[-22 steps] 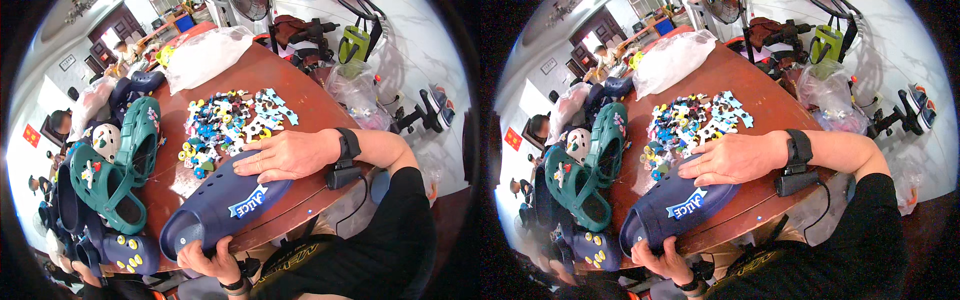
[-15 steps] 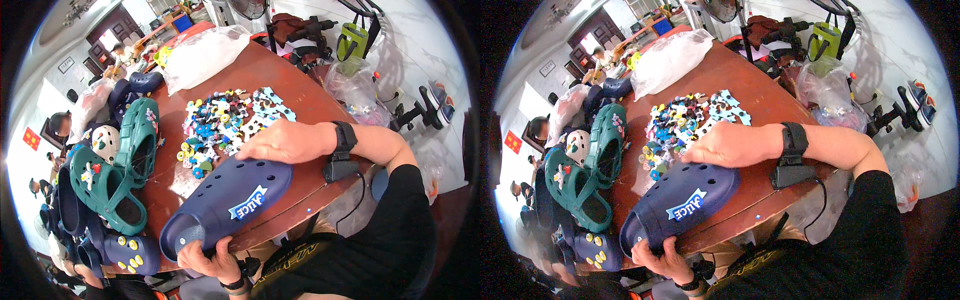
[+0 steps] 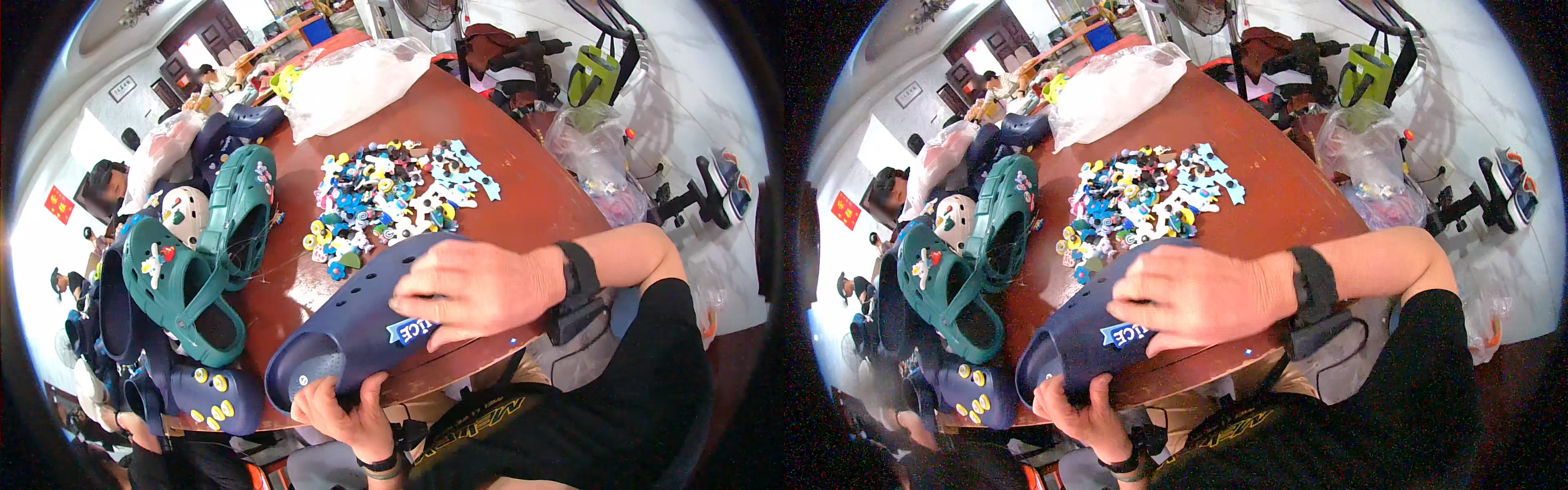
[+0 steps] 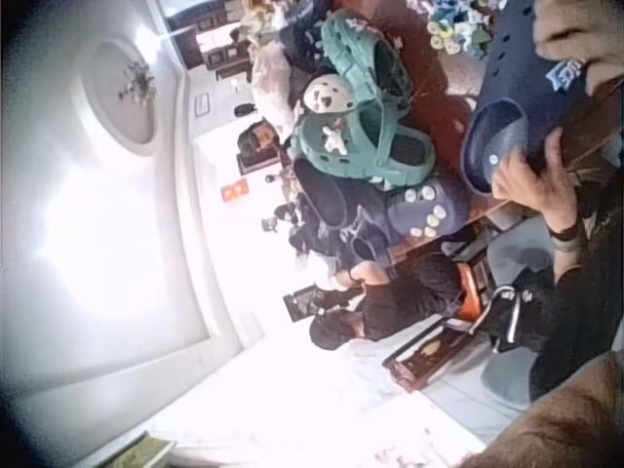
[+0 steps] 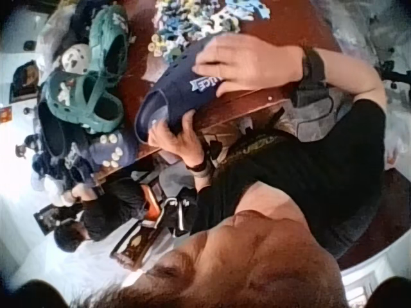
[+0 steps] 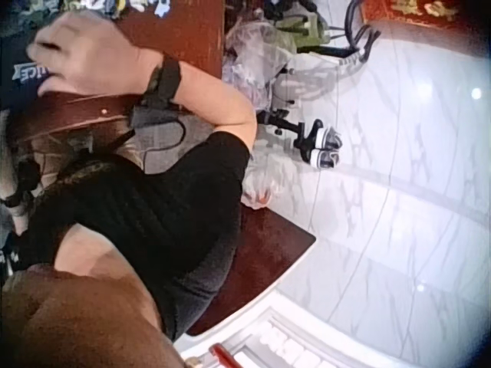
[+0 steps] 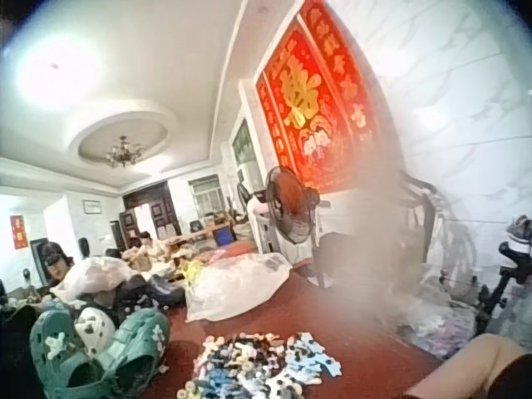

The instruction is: Decorating Croc-style shoes by inserting plastic charms into the holes.

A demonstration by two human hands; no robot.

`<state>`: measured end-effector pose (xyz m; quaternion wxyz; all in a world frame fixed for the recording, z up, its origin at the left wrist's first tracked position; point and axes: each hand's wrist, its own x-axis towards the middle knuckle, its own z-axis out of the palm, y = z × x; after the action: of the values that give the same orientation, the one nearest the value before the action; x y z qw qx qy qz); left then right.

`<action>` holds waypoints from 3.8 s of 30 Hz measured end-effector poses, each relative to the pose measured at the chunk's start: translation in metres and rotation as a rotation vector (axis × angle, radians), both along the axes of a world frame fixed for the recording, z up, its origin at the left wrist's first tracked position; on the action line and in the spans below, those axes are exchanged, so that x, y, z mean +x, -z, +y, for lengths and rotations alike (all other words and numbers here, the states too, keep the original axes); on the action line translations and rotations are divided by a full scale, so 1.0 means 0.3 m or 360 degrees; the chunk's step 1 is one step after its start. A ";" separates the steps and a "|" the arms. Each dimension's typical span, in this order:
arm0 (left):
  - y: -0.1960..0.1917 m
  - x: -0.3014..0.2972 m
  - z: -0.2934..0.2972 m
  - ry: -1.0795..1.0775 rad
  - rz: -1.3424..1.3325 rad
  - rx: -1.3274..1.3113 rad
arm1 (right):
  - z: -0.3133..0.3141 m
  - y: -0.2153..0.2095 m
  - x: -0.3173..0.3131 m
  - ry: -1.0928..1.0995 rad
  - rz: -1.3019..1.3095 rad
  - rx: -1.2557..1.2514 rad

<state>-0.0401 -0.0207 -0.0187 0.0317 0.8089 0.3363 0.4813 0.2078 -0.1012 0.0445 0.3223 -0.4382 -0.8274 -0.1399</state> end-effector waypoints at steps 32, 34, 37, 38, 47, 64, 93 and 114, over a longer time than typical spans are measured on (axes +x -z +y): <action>0.007 0.013 -0.004 0.0149 -0.0175 0.0135 | 0.006 -0.103 0.174 -0.0296 0.0313 -0.0746; 0.007 0.012 -0.007 0.0175 -0.0178 0.0149 | -0.005 -0.115 0.181 -0.0324 0.0292 -0.0775; 0.012 0.007 -0.007 0.0192 -0.0183 0.0184 | -0.010 -0.128 0.180 -0.0235 0.0174 -0.0570; 0.015 0.005 -0.007 0.0184 -0.0185 0.0206 | -0.017 -0.147 0.172 -0.0095 0.0139 -0.0621; -0.003 -0.003 -0.004 0.0232 -0.0138 0.0249 | 0.010 -0.125 0.123 -0.0070 0.0520 -0.0505; -0.035 -0.025 0.057 0.0704 -0.0143 -0.0124 | 0.053 -0.055 0.100 -0.0056 0.0613 -0.0760; -0.032 -0.019 0.054 0.0591 -0.0196 -0.0132 | 0.049 -0.085 0.061 -0.0378 0.0054 -0.0449; -0.025 0.032 0.013 0.0306 -0.0272 -0.0153 | 0.165 0.121 0.236 0.0373 -0.0069 -0.0236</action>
<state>-0.0304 -0.0167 -0.0112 0.1449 0.7909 0.2761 0.5266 0.2787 -0.0518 0.0083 0.2525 -0.5512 -0.7854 -0.1245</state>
